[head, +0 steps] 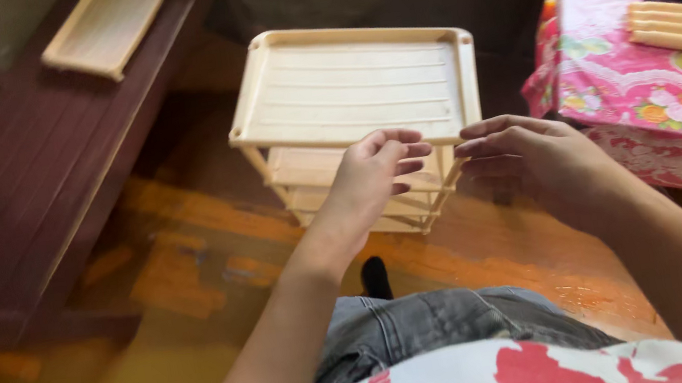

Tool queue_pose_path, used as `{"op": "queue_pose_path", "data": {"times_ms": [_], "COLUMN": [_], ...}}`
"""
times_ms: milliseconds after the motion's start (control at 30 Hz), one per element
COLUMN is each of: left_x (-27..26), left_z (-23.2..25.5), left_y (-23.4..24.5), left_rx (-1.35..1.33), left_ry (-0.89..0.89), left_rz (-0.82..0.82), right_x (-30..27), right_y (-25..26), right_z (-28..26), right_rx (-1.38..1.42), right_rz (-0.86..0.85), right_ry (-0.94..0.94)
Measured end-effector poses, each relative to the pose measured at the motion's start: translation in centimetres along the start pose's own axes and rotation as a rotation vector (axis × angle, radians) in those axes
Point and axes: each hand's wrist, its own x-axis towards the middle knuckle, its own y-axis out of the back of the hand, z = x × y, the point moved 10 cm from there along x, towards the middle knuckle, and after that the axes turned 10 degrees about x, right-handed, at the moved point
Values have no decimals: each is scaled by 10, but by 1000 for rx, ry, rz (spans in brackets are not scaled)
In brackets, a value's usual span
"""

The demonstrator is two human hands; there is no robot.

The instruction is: The person disassembles a small plastic stool by removing its legs and placing them on a nearby bed. They then separate the stacked plastic trays and place one on a wooden bench. The person continues to remove the remaining legs from the stool and places them on the bed.

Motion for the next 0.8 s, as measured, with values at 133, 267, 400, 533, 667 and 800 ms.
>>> {"op": "queue_pose_path", "data": {"times_ms": [133, 267, 400, 533, 667, 800], "left_x": [-36, -67, -80, -78, -72, -70], "left_z": [-4, -15, -20, -22, -28, -37], "left_y": [3, 20, 41, 80, 125, 190], "left_rx": [-21, -77, -144, -164, -160, -128], "left_ry": [-22, 10, -26, -35, -41, -20], "left_rz": [42, 82, 79, 106, 85, 61], "right_x": [-23, -34, -40, -25, 0, 27], "right_y": [-16, -36, -52, -98, -144, -198], "right_z": [9, 12, 19, 15, 23, 43], "right_rx": [8, 17, 1, 19, 12, 42], "right_rz": [-99, -142, -132, -220, -219, -145], "right_ry": [2, 13, -3, 66, 81, 63]}}
